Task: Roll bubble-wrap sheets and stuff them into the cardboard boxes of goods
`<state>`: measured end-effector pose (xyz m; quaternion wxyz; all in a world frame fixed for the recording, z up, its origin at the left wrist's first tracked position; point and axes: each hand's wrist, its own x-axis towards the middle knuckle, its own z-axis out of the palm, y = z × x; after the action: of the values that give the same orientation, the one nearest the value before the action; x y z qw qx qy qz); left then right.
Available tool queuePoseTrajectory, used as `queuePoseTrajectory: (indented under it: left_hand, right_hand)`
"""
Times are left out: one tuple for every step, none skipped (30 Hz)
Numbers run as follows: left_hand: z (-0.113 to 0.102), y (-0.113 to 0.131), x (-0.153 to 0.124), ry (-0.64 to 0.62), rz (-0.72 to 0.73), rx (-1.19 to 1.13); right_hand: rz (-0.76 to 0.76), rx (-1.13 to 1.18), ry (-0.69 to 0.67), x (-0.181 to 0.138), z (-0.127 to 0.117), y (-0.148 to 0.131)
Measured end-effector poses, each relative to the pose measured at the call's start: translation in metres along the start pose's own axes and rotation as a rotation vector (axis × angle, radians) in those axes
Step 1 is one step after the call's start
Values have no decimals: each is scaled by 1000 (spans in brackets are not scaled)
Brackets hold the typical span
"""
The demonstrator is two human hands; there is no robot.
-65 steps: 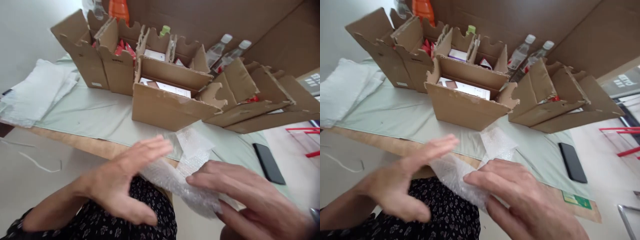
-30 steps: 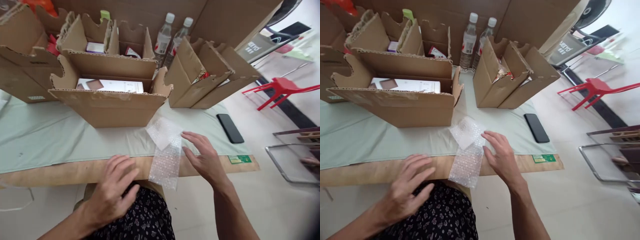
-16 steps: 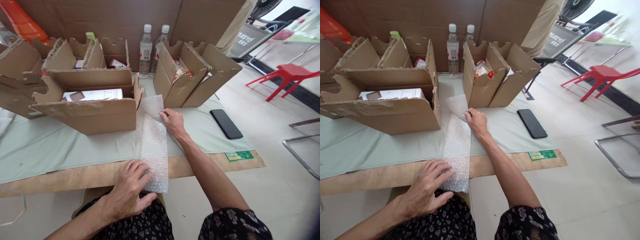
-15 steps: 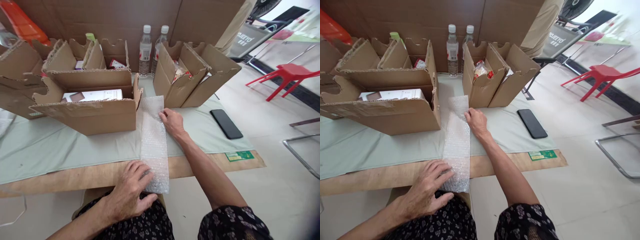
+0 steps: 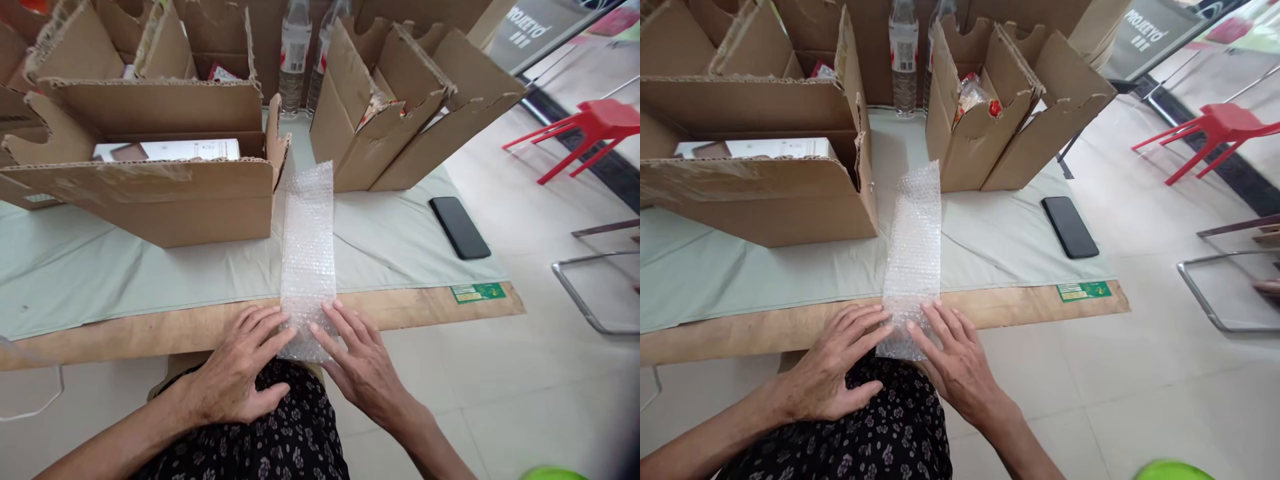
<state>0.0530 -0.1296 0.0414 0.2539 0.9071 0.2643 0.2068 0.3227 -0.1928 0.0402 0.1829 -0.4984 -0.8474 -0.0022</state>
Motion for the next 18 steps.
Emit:
queuePoseTrajectory:
  left_hand:
    - [-2,1,0,-9,1,2]
    - [-3,3,0,-11,2,5]
    - [-3,5,-1,1,6,6]
    - [-3,7,-1,32,9,2]
    - [-3,8,-1,83,11,-8]
    - [-1,10,-1,148,4,-27]
    - [1,11,0,209,-18,-52]
    - [3,12,1,260,-52,-78]
    - [5,12,3,293,-98,-99]
    - [7,12,6,314,-148,-109]
    - [8,12,9,327,-193,-107]
    - [9,11,13,340,-230,-92]
    - [10,10,16,354,-255,-70]
    - [11,9,19,368,-271,-48]
    - [12,9,21,376,-280,-30]
    - [12,8,23,378,-286,-16]
    - [13,8,24,376,-293,-10]
    - [13,9,25,374,-299,-17]
  right_hand:
    - [-2,42,62,3,5,-4]
    - [6,97,120,7,9,-6]
    - [21,166,167,10,10,-7]
    - [42,244,194,13,10,-8]
    - [66,321,206,15,9,-8]
    - [93,385,207,16,8,-9]
    - [127,428,202,17,7,-10]
    - [167,448,203,18,7,-10]
    - [214,448,211,18,8,-11]
    - [270,435,233,18,10,-11]
    - [333,409,273,19,12,-11]
    - [392,374,327,18,14,-10]
    - [434,331,390,17,16,-9]
    - [458,282,454,16,18,-7]
    - [461,233,507,13,18,-6]
    - [447,197,537,11,19,-4]
    - [425,186,537,8,18,-4]
    - [403,198,515,5,18,-4]
